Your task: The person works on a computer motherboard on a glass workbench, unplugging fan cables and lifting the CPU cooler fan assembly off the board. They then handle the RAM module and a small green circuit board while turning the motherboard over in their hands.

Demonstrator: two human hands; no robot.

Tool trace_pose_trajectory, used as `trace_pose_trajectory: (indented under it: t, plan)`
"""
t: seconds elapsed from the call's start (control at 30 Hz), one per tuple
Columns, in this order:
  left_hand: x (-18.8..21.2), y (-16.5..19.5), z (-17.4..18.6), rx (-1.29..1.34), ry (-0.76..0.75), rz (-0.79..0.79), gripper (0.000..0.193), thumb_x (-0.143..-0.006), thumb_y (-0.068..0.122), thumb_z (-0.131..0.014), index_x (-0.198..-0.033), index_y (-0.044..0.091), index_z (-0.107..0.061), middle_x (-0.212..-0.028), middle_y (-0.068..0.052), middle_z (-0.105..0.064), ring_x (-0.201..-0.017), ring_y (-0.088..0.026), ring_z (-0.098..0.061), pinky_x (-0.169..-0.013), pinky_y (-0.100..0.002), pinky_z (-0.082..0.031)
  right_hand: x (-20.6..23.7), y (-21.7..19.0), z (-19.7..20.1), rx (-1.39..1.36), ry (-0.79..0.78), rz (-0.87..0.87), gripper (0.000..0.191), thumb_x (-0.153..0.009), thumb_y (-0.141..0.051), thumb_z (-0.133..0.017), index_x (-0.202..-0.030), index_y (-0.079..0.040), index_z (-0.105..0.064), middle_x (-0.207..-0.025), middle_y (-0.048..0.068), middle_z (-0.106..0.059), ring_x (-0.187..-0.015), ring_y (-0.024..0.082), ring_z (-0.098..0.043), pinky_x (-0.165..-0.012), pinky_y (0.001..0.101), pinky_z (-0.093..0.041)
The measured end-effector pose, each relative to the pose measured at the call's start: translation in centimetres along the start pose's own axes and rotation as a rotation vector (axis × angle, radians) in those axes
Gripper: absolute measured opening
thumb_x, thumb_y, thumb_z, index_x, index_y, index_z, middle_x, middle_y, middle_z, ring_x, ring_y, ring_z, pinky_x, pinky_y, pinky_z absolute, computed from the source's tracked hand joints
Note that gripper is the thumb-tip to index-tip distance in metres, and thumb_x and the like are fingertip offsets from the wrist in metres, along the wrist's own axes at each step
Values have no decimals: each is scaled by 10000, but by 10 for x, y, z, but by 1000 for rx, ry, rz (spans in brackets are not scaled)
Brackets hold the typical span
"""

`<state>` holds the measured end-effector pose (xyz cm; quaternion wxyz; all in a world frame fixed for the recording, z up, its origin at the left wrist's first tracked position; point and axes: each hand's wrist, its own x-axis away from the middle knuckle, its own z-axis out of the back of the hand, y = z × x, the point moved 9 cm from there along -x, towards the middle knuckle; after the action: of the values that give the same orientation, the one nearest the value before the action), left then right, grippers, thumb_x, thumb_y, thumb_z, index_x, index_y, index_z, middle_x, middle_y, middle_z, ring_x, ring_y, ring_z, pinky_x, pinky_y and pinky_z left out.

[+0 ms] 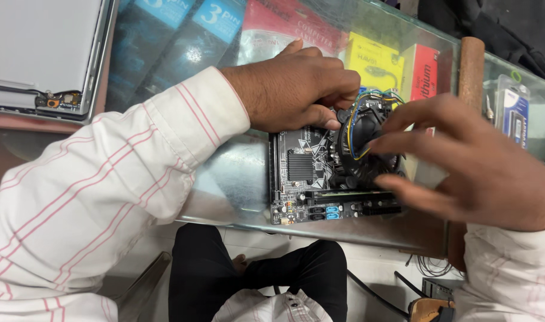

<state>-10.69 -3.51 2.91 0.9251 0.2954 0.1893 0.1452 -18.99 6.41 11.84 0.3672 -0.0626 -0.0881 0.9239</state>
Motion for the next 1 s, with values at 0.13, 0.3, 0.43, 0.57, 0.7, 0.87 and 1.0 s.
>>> trace_pose_trajectory:
  t: [0.13,0.3,0.43,0.57,0.7,0.87,1.0]
  plan:
    - [-1,0,-2,-15,-2,-25,325,-898,350,-767,-1097,180,-575,-1010,-24,-634,-1059,-291,-576,-994,-570,-340,6,30,12,85,182,-179,330,-888,-157,-792,-1119,-2,-615,-1189,152,-690,-1046,273,-699,-832,366,-567]
    - [-1,0,-2,-60,9,-25,312,-890,351,-767,-1065,172,-582,-977,-12,-651,-1027,-290,-596,-990,-547,-353,16,88,-17,-110,40,-513,291,-926,-116,-743,-1193,-11,-695,-930,117,-737,-787,187,-725,-667,319,-553]
    - [2,9,3,-58,46,-104,318,-904,335,-778,-1083,154,-589,-998,-36,-640,-1024,-305,-585,-938,-516,-371,24,108,-42,-433,24,-583,202,-967,-121,-708,-1123,6,-696,-868,59,-699,-743,111,-646,-622,261,-514]
    - [2,6,0,-46,3,-43,300,-911,357,-772,-1025,158,-579,-947,-17,-623,-992,-260,-588,-955,-501,-371,29,121,-60,-718,62,-636,157,-1012,-123,-664,-1077,18,-694,-885,0,-688,-774,41,-585,-636,218,-469]
    - [0,6,-1,-45,-13,-13,288,-911,348,-768,-994,156,-570,-925,-13,-610,-975,-249,-586,-1002,-539,-345,32,127,-62,-678,18,-671,162,-977,-133,-684,-1050,11,-683,-837,2,-674,-735,41,-582,-608,211,-465]
    - [-2,9,2,-5,-17,-7,277,-903,323,-767,-987,152,-566,-922,3,-619,-994,-254,-588,-1034,-580,-325,33,129,-69,-777,-58,-718,164,-987,-149,-676,-1017,10,-704,-806,16,-685,-698,49,-579,-590,222,-476]
    - [-2,6,3,9,-40,52,262,-897,314,-758,-985,150,-574,-895,17,-633,-983,-232,-623,-1070,-606,-293,37,133,-72,-807,-30,-743,166,-983,-125,-682,-1023,33,-715,-829,26,-704,-723,57,-597,-625,220,-483]
